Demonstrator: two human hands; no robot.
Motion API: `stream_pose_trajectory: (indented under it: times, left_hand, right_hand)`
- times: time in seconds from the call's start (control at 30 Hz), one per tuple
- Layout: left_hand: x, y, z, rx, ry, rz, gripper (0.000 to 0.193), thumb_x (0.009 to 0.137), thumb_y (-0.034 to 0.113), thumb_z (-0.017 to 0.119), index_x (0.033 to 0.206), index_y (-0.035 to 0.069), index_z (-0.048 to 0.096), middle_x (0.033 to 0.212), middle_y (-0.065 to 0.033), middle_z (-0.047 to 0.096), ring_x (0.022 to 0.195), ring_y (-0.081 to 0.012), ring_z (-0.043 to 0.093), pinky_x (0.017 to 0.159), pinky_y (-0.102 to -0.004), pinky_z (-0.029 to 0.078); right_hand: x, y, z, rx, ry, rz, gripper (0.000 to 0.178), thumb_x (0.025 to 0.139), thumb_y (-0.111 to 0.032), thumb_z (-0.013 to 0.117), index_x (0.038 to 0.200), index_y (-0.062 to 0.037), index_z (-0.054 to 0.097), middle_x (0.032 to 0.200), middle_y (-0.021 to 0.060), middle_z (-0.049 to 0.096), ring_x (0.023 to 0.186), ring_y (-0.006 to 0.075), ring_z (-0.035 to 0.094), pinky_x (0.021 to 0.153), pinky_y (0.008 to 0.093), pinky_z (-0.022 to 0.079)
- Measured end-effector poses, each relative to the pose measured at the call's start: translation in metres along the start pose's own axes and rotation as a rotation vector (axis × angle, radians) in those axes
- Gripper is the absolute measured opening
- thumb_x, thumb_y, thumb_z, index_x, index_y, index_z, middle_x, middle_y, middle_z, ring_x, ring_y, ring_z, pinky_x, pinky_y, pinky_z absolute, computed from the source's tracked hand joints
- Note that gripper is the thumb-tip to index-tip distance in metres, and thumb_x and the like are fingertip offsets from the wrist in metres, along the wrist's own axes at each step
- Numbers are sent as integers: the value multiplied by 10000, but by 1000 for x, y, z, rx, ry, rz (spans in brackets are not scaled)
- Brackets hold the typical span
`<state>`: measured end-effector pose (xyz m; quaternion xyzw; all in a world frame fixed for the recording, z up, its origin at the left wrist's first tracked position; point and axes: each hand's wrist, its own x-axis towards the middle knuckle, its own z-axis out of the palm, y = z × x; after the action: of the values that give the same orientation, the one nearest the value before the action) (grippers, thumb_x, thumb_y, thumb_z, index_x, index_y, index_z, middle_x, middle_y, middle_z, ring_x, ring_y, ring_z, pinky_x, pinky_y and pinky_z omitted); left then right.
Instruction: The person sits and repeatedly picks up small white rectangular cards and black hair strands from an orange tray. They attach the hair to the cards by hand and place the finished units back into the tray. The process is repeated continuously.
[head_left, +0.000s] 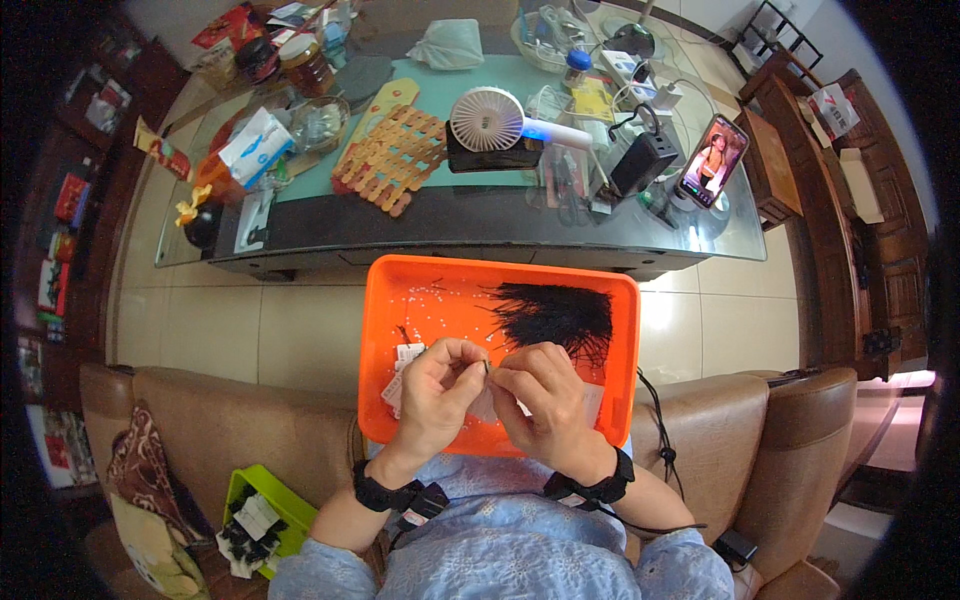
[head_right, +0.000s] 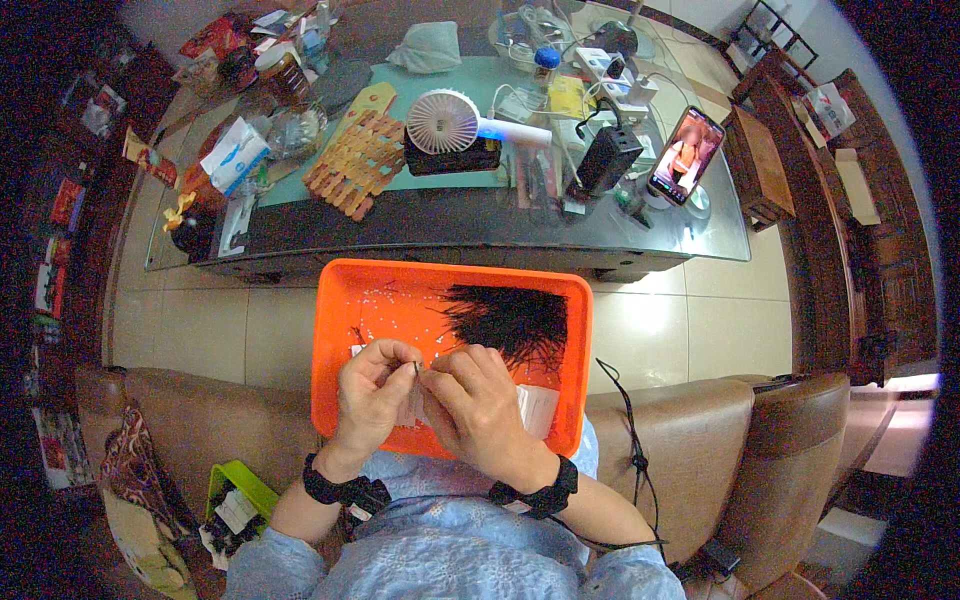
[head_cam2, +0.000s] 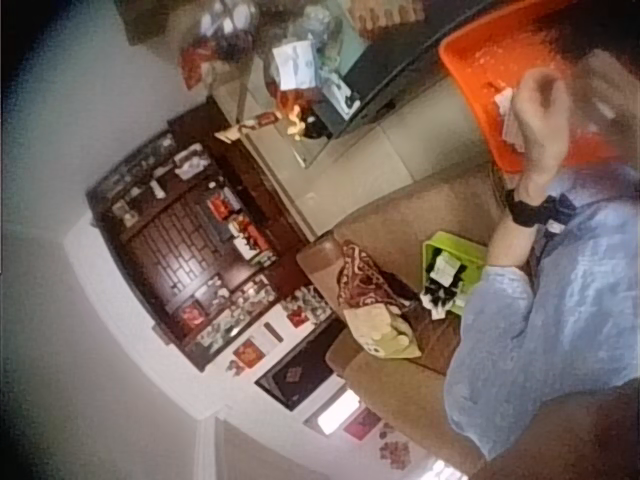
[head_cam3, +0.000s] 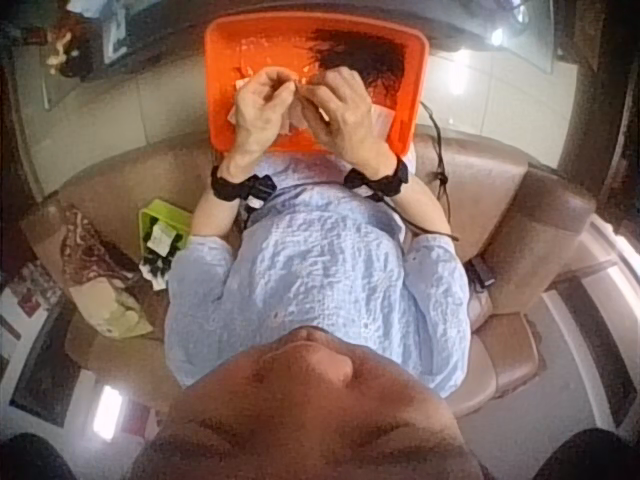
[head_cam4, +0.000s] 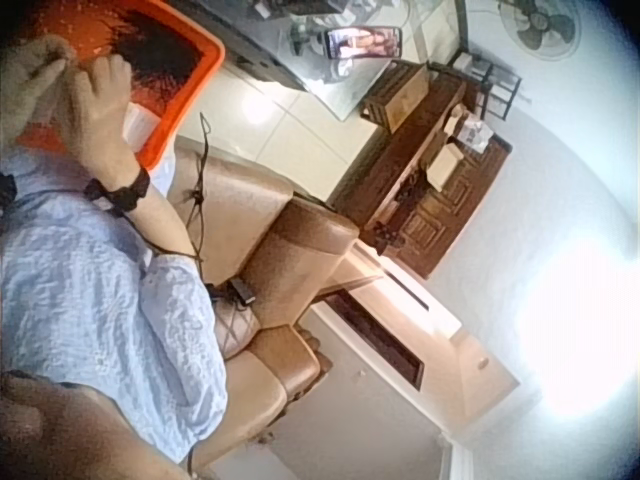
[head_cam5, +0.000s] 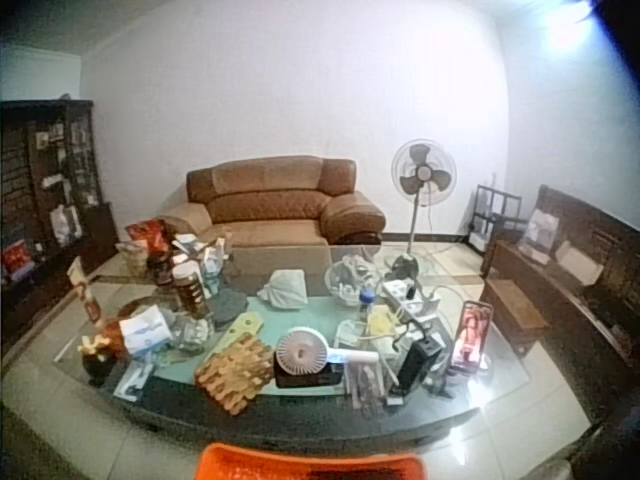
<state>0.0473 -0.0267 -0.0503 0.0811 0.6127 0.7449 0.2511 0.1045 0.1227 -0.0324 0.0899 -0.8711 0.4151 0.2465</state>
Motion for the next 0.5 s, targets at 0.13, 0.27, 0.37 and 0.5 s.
stream_pose_trajectory:
  times: [0.13,0.27,0.37,0.5]
  left_hand:
    - [-3,3,-3,-27,-5,-20,125,911,24,590,1031,-12,585,956,-15,618,846,-50,577,758,-206,481]
    - [-3,3,-4,-36,-56,15,131,912,31,596,1034,-14,584,969,-25,625,868,-61,585,777,-213,486]
    - [-2,2,-3,-33,-65,48,130,913,38,603,1032,-12,584,968,-27,627,870,-64,586,783,-216,489]
    - [-3,1,-4,37,-66,55,124,902,20,611,1023,-2,590,974,-33,628,885,-92,595,802,-244,492]
  right_hand:
    - [0,1,-6,554,-35,502,131,812,-61,696,914,1,642,862,94,627,809,210,605,735,309,462]
    - [4,6,-11,979,-58,778,85,885,-57,663,940,7,672,921,28,619,863,104,570,785,245,455]
    - [6,7,-10,1013,-71,777,81,880,-57,668,935,2,680,915,26,620,858,106,570,781,243,453]
    - [6,8,-8,985,-87,788,63,879,-46,665,912,5,679,898,22,614,848,101,564,772,237,449]
